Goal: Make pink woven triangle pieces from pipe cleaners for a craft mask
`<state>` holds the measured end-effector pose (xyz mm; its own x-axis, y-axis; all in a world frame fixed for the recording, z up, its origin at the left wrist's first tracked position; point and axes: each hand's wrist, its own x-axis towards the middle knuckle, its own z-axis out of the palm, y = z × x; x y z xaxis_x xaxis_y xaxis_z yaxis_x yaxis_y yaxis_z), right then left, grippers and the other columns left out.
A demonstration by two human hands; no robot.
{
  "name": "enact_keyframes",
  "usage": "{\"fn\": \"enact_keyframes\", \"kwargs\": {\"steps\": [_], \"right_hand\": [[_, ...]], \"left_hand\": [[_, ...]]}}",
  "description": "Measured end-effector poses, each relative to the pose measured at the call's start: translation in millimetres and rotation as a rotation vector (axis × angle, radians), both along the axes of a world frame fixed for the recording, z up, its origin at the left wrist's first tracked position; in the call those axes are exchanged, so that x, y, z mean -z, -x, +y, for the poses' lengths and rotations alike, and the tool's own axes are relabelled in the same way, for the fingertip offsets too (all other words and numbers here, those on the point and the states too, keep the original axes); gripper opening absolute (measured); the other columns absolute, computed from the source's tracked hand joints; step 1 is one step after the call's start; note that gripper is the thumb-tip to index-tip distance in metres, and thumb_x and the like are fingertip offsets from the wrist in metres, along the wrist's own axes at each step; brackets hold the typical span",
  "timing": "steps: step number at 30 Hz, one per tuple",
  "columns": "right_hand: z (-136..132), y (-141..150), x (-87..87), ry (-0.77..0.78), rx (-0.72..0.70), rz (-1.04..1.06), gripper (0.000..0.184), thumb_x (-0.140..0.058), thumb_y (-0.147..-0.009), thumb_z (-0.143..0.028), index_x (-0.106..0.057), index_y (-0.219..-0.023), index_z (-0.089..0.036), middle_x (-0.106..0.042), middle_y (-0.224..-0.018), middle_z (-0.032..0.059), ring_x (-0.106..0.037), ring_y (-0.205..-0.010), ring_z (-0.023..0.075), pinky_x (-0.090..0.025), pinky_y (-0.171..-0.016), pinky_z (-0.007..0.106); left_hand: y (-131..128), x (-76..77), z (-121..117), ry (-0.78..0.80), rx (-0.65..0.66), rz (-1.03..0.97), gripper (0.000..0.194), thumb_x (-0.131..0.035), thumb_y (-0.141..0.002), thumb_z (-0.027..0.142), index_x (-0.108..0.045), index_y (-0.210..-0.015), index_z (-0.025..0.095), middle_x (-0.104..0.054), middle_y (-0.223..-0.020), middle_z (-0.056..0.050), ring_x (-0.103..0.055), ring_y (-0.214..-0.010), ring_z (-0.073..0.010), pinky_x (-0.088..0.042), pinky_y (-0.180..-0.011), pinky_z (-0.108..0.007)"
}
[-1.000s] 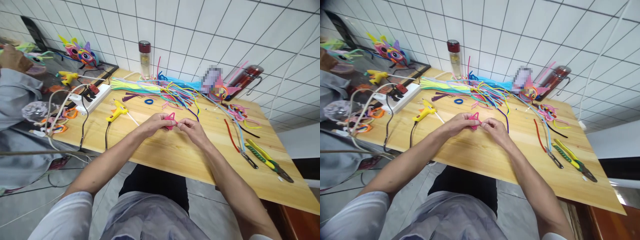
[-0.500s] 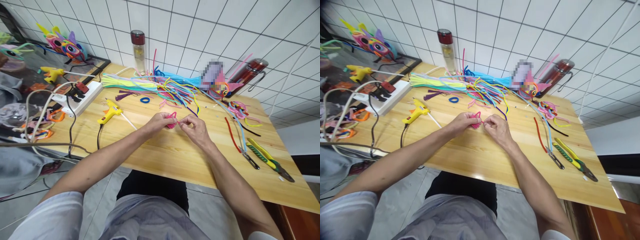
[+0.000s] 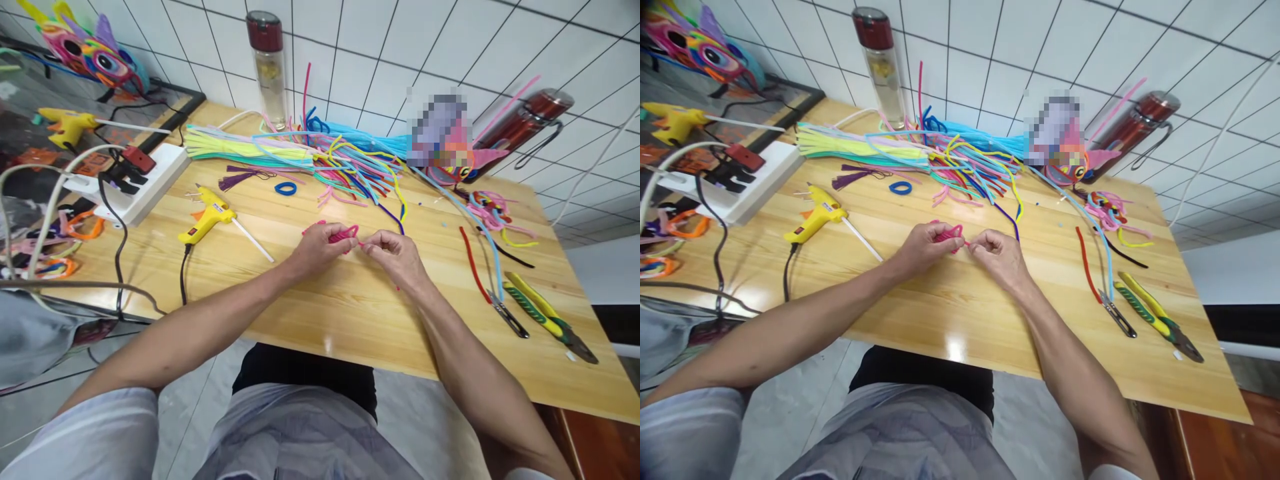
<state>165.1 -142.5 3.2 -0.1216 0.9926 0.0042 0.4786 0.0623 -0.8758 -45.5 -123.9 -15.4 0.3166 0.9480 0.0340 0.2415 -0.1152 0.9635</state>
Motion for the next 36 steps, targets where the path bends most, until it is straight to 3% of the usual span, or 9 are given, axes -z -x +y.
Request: {"fn": "enact_keyframes", "kwargs": {"steps": [6,11,20,27,32,36], "right_hand": [[-2,2,1.4,-0.228,-0.006,-0.124,0.011,-0.068,-0.080,-0.033,-0.073,-0.074,-0.026,-0.075,-0.075,0.0038,-0.062,-0.071,0.0210,-0.051,-0.074,0.036],[-2,0,3.5,-0.249,-0.027,-0.166,0.010,-0.067,-0.081,-0.029,-0.072,-0.073,-0.026,-0.074,-0.073,0.0036,-0.063,-0.071,0.0213,-0.052,-0.074,0.036],[-3,-3,3.9,-0.217,-0.034,-0.117,0.012,-0.068,-0.084,-0.032,-0.072,-0.075,-0.025,-0.075,-0.076,0.0032,-0.063,-0.072,0.0204,-0.051,-0.075,0.035],[-2,2,1.6,-0.126,0.008,-0.072,0.014,-0.067,-0.080,-0.035,-0.067,-0.070,-0.025,-0.068,-0.067,0.0010,-0.057,-0.066,0.0180,-0.046,-0.067,0.032],[-4,-1,-2.6,-0.019,0.002,-0.026,0.023,-0.070,-0.083,-0.044,-0.070,-0.073,-0.023,-0.065,-0.066,-0.0001,-0.052,-0.062,0.0155,-0.039,-0.061,0.030],[-4,-8,-6.4,0.039,-0.032,-0.006,0.027,-0.074,-0.083,-0.047,-0.073,-0.077,-0.022,-0.070,-0.071,0.0013,-0.055,-0.065,0.0160,-0.041,-0.062,0.030]], "left_hand": [[2,-2.0,-3,0.047,-0.037,0.005,0.040,-0.071,-0.086,0.052,-0.053,-0.066,0.022,-0.044,-0.062,0.006,-0.041,-0.065,-0.0130,-0.030,-0.066,-0.032],[0,-5.6,-5,-0.009,-0.037,0.048,0.042,-0.070,-0.088,0.048,-0.049,-0.064,0.022,-0.042,-0.062,0.006,-0.040,-0.065,-0.0131,-0.030,-0.067,-0.032],[-1,-3.7,-8,-0.097,-0.063,0.084,0.041,-0.069,-0.091,0.046,-0.050,-0.064,0.022,-0.041,-0.063,0.005,-0.039,-0.067,-0.0135,-0.032,-0.068,-0.032],[-6,-7.0,-12,-0.170,-0.055,0.076,0.033,-0.070,-0.093,0.039,-0.055,-0.069,0.022,-0.046,-0.063,0.005,-0.045,-0.068,-0.0142,-0.037,-0.071,-0.031],[-2,-6.8,-12,-0.089,-0.092,0.038,0.034,-0.070,-0.092,0.044,-0.060,-0.069,0.021,-0.049,-0.064,0.004,-0.045,-0.067,-0.0141,-0.036,-0.070,-0.032],[0,-2.7,-8,0.010,-0.065,-0.074,0.037,-0.073,-0.088,0.053,-0.066,-0.072,0.020,-0.056,-0.065,0.003,-0.047,-0.066,-0.0140,-0.036,-0.068,-0.032]]}}
